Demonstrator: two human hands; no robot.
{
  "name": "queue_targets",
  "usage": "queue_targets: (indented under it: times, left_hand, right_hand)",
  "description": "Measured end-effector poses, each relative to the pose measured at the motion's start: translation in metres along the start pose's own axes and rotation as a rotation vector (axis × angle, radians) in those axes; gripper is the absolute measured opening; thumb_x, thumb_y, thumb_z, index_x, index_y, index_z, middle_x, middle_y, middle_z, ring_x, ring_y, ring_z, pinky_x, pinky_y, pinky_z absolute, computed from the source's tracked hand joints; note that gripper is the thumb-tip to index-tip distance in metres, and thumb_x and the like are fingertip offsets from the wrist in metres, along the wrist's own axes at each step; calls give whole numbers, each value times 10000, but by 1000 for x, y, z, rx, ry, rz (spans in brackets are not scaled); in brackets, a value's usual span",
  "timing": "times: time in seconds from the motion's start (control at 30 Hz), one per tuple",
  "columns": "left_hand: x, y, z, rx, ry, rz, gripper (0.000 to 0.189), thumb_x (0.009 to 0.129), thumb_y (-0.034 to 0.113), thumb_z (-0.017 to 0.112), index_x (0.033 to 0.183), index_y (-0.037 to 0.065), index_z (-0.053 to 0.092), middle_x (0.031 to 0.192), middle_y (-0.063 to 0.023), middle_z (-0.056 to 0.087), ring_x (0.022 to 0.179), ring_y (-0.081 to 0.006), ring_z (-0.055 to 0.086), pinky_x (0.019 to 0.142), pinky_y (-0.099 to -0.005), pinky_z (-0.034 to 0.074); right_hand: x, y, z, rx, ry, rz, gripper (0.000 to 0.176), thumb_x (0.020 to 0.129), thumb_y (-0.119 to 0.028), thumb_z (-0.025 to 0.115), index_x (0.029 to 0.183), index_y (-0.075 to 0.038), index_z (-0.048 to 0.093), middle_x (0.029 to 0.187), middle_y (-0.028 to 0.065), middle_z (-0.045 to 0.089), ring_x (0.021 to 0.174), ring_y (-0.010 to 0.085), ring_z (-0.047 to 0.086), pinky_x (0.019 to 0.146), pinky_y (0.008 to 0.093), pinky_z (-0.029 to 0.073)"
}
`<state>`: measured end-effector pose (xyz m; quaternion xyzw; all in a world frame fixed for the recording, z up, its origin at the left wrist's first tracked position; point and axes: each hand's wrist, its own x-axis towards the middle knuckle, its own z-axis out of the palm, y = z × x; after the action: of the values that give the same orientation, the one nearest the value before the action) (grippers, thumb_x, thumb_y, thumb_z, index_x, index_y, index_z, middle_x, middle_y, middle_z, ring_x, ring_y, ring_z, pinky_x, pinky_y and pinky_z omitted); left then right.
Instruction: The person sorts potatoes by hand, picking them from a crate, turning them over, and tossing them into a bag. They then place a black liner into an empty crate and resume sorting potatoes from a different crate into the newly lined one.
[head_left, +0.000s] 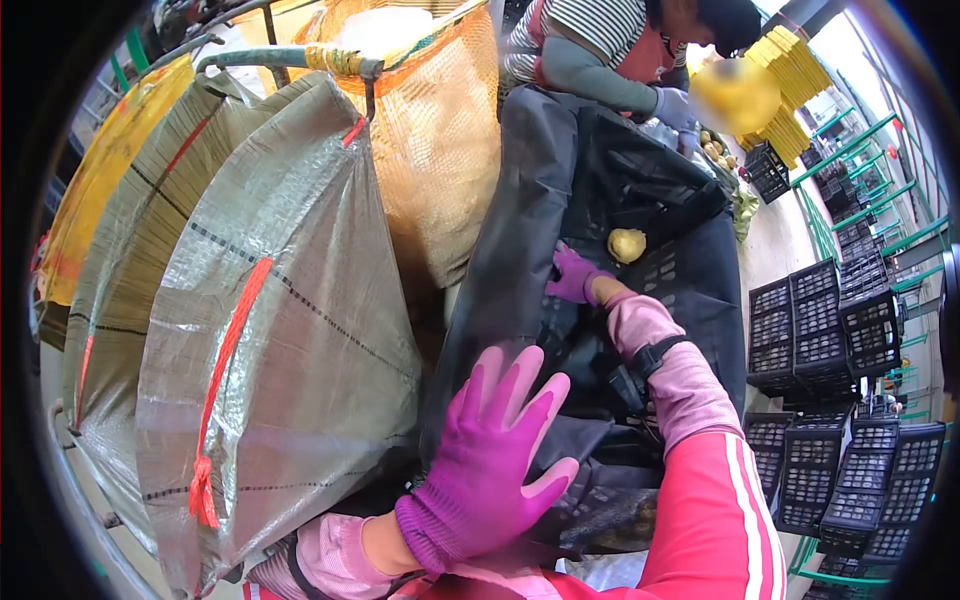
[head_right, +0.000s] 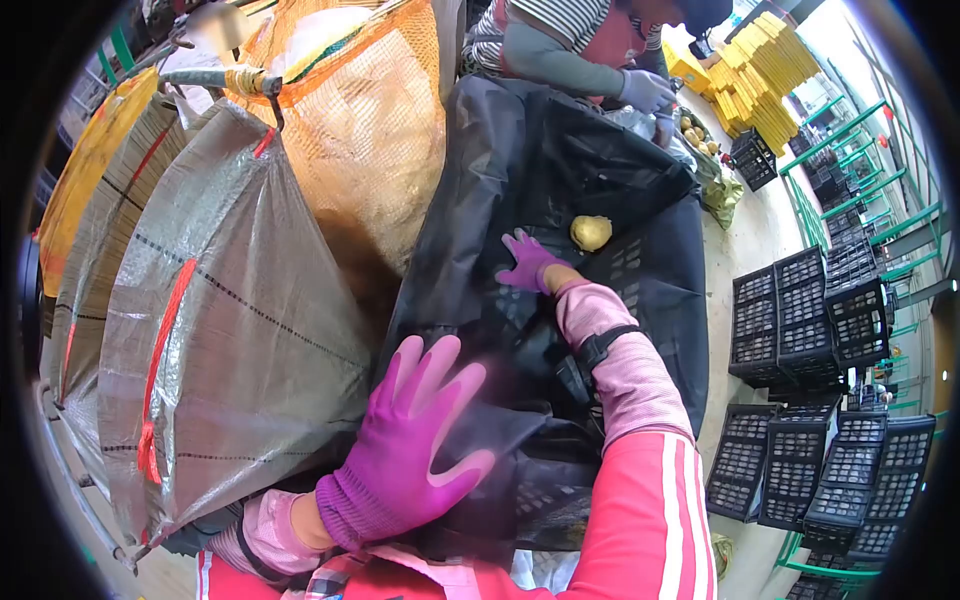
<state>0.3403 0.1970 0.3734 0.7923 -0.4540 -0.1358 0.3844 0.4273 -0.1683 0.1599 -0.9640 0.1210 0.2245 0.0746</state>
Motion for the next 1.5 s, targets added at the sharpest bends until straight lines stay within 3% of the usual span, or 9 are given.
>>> queue_targets:
  times: [0.1,0.3,0.5,0.73,0.8,0.9,1.1,1.33,1.5]
  left_hand:
    - [-2,-1,4,-48,18,-14,800,785,310,741,1455,58,382,1533,-218,280,1406,-475,234,1139,-522,250]
    - [-5,-1,-3,-107,-57,-28,853,780,296,751,1462,4,330,1542,-270,218,1395,-499,242,1152,-518,238]
    - [-7,-3,2,-118,-25,-15,845,780,304,744,1445,-21,336,1527,-283,238,1349,-521,294,1133,-531,269]
    - [-7,-6,-2,-137,-54,-17,848,782,303,739,1444,-31,327,1528,-280,239,1368,-483,296,1137,-530,265]
    - [-8,-6,-1,-135,-63,-25,852,785,305,737,1447,-33,321,1529,-279,239,1380,-462,294,1143,-526,258]
    - [-9,-4,1,-166,-22,-41,862,788,299,739,1453,-36,307,1531,-278,236,1396,-439,286,1152,-506,252]
    - [-8,-13,2,-225,24,19,876,778,270,758,1463,-24,298,1540,-265,232,1412,-432,269,1157,-463,259]
    - [-5,-18,4,-263,79,44,857,795,229,739,1478,-23,288,1548,-249,240,1439,-377,271,1164,-421,258]
    - [-5,-24,8,-117,311,80,772,831,231,712,1447,-43,338,1500,-276,311,1401,-409,320,1152,-440,271]
  right_hand:
    - [-24,8,-53,147,-195,5,727,805,-572,649,1332,-76,576,1299,180,609,1201,371,568,1026,406,433]
    - [-130,-20,-97,84,-1028,321,387,834,-385,707,1089,-95,719,1002,98,717,925,255,673,797,412,550]
    - [-140,14,6,146,-1046,367,302,786,-272,721,966,-29,715,874,64,707,763,225,666,670,363,568]
    - [-120,56,50,11,-969,-67,295,802,-313,707,923,-45,729,857,71,710,739,231,666,646,385,563]
    - [-142,-14,-22,30,-1066,410,265,818,-294,698,867,-35,727,827,74,711,743,233,668,653,369,569]
    - [-139,-17,-28,66,-1184,267,293,831,-311,695,935,-37,692,877,77,699,787,210,645,741,344,552]
    - [-117,-30,-12,79,-928,-203,501,848,-324,700,1259,-63,580,1124,92,668,1027,185,603,862,350,522]
    - [-207,-44,-198,412,-249,-127,532,882,-318,681,1338,-73,558,1187,62,664,1103,168,610,927,306,502]
    - [-362,-24,-190,732,423,-63,433,911,-174,647,1299,0,562,1176,118,651,1103,173,618,967,301,484]
